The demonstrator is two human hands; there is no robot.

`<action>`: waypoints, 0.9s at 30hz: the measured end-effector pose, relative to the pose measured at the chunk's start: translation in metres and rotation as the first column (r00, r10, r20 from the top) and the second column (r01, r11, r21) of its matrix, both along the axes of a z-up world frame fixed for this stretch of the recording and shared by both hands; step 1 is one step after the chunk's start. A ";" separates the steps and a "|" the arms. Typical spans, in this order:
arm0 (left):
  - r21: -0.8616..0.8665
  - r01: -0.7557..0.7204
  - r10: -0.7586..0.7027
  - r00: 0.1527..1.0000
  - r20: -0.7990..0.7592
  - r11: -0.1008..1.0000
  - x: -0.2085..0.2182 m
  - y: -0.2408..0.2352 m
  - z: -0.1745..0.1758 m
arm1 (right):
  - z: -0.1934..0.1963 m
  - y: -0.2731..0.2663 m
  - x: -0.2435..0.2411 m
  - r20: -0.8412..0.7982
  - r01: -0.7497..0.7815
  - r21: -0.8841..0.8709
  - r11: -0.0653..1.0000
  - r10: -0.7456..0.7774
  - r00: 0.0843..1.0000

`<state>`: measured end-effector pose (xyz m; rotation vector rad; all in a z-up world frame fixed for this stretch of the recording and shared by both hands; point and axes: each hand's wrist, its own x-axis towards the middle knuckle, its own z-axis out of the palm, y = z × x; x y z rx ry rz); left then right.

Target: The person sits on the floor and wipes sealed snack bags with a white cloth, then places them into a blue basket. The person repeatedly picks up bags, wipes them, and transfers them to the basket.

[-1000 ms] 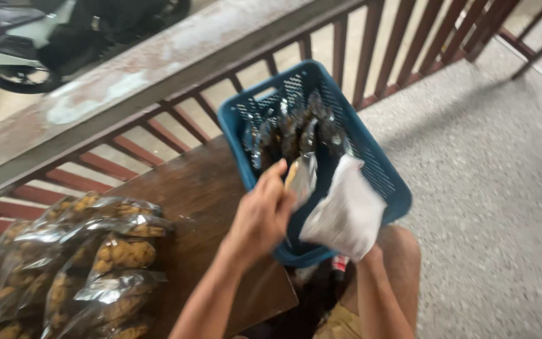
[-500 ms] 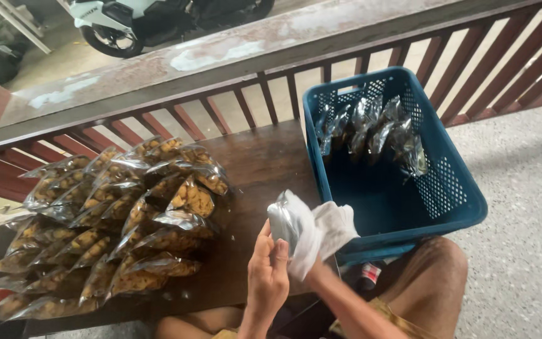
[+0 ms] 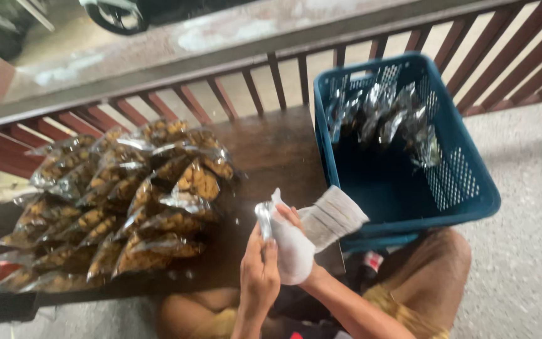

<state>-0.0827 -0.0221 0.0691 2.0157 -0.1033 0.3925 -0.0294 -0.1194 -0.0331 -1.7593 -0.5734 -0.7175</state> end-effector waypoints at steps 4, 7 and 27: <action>-0.335 -0.023 -0.066 0.965 -0.255 0.942 0.001 0.002 -0.005 | -0.026 -0.005 0.012 -0.205 -0.133 0.350 0.927 0.214 0.955; -0.633 -0.003 -0.192 0.952 -0.239 0.774 -0.010 0.011 -0.014 | -0.049 -0.021 0.033 -0.390 -0.086 0.819 0.567 0.661 0.641; -0.371 -0.079 -0.017 0.968 -0.249 0.925 0.035 0.089 -0.039 | 0.015 -0.057 0.033 -0.699 -0.377 0.627 0.681 0.706 0.114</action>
